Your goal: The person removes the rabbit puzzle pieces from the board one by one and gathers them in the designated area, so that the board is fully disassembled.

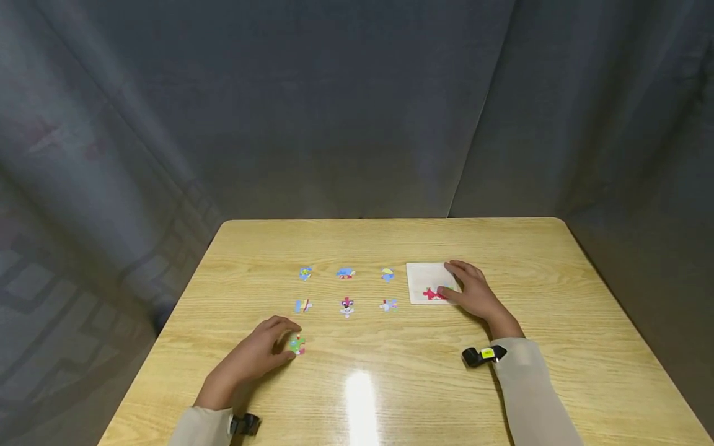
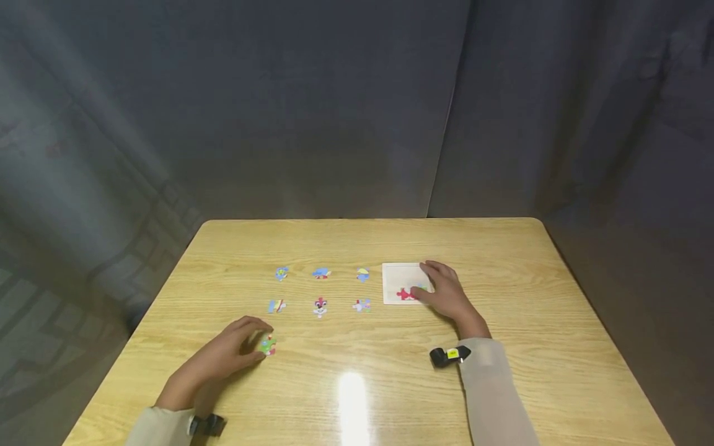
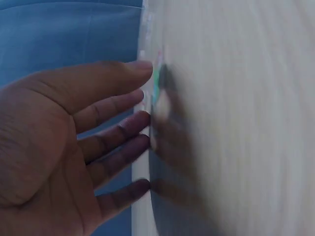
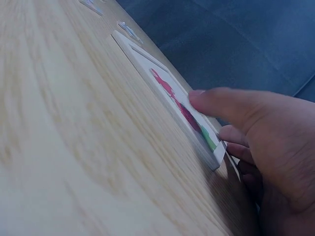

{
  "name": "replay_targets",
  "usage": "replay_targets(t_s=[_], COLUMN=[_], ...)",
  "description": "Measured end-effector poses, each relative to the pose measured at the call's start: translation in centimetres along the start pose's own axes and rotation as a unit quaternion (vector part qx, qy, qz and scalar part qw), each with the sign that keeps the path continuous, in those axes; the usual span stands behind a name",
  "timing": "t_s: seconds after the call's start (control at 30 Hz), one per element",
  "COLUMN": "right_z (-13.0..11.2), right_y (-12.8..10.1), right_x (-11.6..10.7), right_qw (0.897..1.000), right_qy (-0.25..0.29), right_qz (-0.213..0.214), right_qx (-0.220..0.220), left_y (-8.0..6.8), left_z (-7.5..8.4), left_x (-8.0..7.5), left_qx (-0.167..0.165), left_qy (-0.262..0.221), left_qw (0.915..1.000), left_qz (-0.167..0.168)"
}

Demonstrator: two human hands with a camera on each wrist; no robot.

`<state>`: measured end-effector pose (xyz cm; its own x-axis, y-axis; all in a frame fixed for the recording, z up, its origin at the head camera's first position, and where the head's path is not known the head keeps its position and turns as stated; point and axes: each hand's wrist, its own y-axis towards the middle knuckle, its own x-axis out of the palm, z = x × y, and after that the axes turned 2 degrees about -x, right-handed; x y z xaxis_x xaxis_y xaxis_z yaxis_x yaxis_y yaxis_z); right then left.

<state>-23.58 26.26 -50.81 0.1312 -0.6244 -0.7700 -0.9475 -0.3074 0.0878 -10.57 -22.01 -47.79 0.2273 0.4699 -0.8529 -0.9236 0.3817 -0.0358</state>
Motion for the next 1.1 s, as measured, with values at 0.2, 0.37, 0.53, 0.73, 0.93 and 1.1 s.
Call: replay_targets(t_s=[0.2,0.37,0.53,0.73,0.93,1.1], right_z=[0.0,-0.1,-0.2,-0.1,-0.1,-0.3], right_y=[0.1,0.1,-0.1,0.0,0.1,0.3], right_x=[0.0,-0.1,-0.4,-0.7,-0.5,-0.5], right_qw=[1.000,1.000,1.000,1.000,1.000,1.000], right_qy=[-0.010,-0.002,-0.002,-0.004,-0.001,0.003], right_qz=[0.002,0.005,0.005,0.007,0.011,0.016], right_qx=[0.000,0.001,0.004,0.005,0.005,0.004], left_y=[1.3,3.2,5.6,8.8,11.7,14.0], left_z=[1.0,2.6,4.9,8.0,11.1,13.4], left_x=[0.1,0.2,0.5,1.4,2.5,3.6], left_qx=[-0.048,-0.036,0.010,0.069,0.096,0.120], left_qy=[-0.020,-0.029,-0.032,-0.026,-0.033,-0.035], left_qw=[0.9982,0.9973,0.9974,0.9958,0.9945,0.9920], left_qz=[0.027,0.057,0.064,0.053,0.023,0.020])
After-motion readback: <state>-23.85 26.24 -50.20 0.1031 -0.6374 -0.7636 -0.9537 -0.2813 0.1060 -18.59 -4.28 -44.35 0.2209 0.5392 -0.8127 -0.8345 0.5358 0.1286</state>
